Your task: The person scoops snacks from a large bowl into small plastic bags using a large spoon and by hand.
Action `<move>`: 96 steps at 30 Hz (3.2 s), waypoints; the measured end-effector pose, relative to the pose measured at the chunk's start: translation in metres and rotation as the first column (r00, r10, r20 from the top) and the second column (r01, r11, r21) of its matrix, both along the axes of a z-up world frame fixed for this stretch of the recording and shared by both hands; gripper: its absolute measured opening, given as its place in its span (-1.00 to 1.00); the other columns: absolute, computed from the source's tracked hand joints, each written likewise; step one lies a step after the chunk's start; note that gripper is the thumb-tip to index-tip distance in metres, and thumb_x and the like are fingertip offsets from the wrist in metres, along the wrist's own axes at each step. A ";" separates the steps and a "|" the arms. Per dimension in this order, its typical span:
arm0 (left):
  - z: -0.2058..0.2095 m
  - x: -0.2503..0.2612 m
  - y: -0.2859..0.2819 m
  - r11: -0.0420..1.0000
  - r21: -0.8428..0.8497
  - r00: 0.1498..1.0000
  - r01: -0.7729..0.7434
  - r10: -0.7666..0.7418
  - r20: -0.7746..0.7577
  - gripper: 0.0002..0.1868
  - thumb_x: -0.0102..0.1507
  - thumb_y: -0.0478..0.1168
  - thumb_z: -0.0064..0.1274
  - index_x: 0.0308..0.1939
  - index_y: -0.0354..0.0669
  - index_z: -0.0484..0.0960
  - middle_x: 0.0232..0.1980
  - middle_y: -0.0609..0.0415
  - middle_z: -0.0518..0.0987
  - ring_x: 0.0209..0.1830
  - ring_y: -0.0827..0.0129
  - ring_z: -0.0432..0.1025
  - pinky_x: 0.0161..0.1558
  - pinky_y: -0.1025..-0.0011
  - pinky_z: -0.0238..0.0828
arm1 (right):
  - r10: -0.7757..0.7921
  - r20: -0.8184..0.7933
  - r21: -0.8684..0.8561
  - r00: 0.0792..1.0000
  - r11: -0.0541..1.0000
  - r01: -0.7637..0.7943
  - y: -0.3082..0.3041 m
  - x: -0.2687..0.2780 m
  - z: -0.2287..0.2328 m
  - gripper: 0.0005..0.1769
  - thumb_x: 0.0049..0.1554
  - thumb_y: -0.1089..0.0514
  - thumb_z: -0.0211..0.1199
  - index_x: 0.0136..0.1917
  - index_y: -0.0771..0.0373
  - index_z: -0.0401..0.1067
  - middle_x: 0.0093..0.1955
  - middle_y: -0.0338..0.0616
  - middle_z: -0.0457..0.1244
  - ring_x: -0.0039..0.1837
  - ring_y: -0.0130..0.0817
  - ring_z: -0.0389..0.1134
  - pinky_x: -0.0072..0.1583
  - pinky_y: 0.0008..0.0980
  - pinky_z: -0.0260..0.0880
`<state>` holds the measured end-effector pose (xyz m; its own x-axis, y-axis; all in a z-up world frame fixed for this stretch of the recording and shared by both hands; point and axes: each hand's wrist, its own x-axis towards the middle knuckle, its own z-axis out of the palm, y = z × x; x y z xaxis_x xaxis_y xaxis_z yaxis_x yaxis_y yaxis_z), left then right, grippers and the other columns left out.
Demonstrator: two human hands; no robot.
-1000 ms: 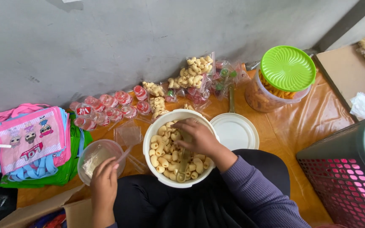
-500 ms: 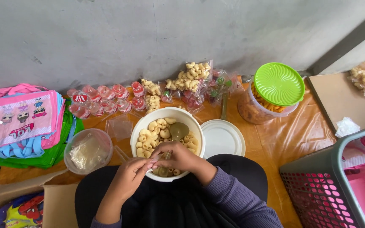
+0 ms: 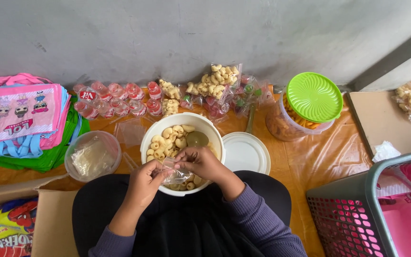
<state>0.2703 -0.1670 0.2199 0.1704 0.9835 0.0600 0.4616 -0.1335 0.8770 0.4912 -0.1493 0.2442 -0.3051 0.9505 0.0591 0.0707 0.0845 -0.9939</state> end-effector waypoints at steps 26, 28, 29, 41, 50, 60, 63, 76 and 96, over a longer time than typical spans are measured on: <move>0.015 0.006 0.003 0.953 -0.299 0.900 0.038 0.098 0.425 -0.87 0.25 -0.24 0.26 -0.21 -0.18 0.64 -0.47 0.11 0.61 -0.53 0.55 0.53 -0.45 0.63 0.50 | 0.161 -0.148 0.138 0.976 0.980 -0.141 0.010 0.020 -0.016 -0.87 0.13 0.21 0.44 -0.26 0.24 0.65 -0.24 -0.11 0.41 -0.19 -0.44 0.33 -0.18 -0.50 0.38; 0.009 0.004 0.005 0.955 -0.296 0.905 0.024 0.105 0.412 -0.85 0.28 -0.23 0.22 -0.29 -0.24 0.62 -0.58 0.03 0.59 -0.59 0.46 0.55 -0.49 0.58 0.53 | 0.180 -0.209 0.110 0.961 0.981 -0.160 0.011 0.023 -0.016 -0.78 0.21 0.19 0.36 -0.27 0.24 0.67 -0.21 -0.10 0.41 -0.16 -0.46 0.31 -0.16 -0.48 0.38; 0.005 0.002 0.007 0.962 -0.268 0.918 0.058 0.054 0.393 -0.80 0.32 -0.17 0.14 -0.33 -0.20 0.64 -0.64 0.01 0.60 -0.67 0.46 0.52 -0.57 0.56 0.47 | 0.223 -0.194 0.200 0.955 0.962 -0.184 0.012 0.024 -0.011 -0.76 0.24 0.14 0.28 -0.19 0.21 0.69 -0.04 -0.03 0.34 -0.10 -0.43 0.22 -0.09 -0.46 0.28; 0.053 0.010 -0.005 0.836 -0.469 0.935 0.285 -0.135 0.327 -0.46 0.30 0.13 -0.27 0.23 -0.05 0.47 -0.08 0.04 0.53 -0.14 0.31 0.43 -0.18 0.35 0.37 | 0.492 0.077 0.273 0.867 0.826 -0.493 -0.022 0.018 0.046 -0.77 0.16 0.12 0.39 0.09 0.17 0.60 -0.06 -0.03 0.45 -0.16 -0.27 0.47 -0.13 -0.41 0.42; 0.088 0.003 -0.021 0.693 -0.476 0.809 0.541 -0.584 0.068 -0.22 0.21 0.19 0.07 0.46 0.03 0.32 0.41 0.14 0.51 0.40 0.41 0.41 0.33 0.39 0.31 | 0.620 0.293 0.000 0.727 0.761 -0.649 -0.044 -0.005 0.056 -0.84 0.18 0.07 0.27 0.00 0.13 0.49 -0.11 -0.27 0.42 -0.04 -0.30 0.47 0.06 -0.34 0.42; 0.091 -0.005 -0.014 0.701 -0.558 0.839 0.444 -0.544 -0.017 -0.38 -0.17 -0.14 0.44 0.00 0.09 0.70 -0.10 0.32 0.78 -0.11 0.58 0.63 -0.03 0.57 0.51 | 0.678 0.234 0.104 0.697 0.695 -0.712 -0.042 0.001 0.063 -0.38 0.11 -0.11 0.33 0.36 0.20 0.40 0.17 -0.03 0.42 0.07 -0.22 0.51 -0.01 -0.41 0.52; 0.073 -0.033 -0.007 0.858 -0.409 0.940 0.310 -0.341 -0.004 -0.24 0.00 -0.17 0.42 0.29 0.23 0.53 0.35 0.26 0.60 0.26 0.41 0.55 0.26 0.45 0.37 | 0.227 0.236 0.346 0.945 0.889 -0.300 -0.018 0.018 0.053 -0.74 0.22 0.23 0.27 0.20 0.23 0.49 0.13 -0.02 0.44 0.14 -0.18 0.52 0.23 -0.23 0.61; 0.006 0.000 0.036 0.995 0.097 0.786 -0.012 -0.050 0.616 -0.16 0.11 -0.16 0.35 0.39 -0.30 0.30 0.00 -0.06 0.53 0.08 0.33 0.47 0.19 0.33 0.45 | -0.025 0.740 0.337 0.672 0.878 -0.338 0.007 -0.002 -0.033 -0.57 -0.14 0.26 0.22 0.03 0.03 0.55 0.06 -0.25 0.34 0.03 -0.02 0.43 -0.01 -0.16 0.53; -0.044 0.014 0.040 0.957 0.247 0.866 -0.153 0.010 0.499 -0.03 -0.05 -0.07 0.49 0.32 -0.20 0.27 0.09 -0.15 0.54 0.01 0.28 0.46 0.21 0.21 0.36 | -0.601 -0.197 -0.076 0.774 0.797 0.600 0.052 0.086 -0.101 -0.65 0.41 0.13 -0.05 0.11 0.48 0.43 -0.26 0.23 0.38 -0.25 -0.15 0.49 -0.09 -0.26 0.63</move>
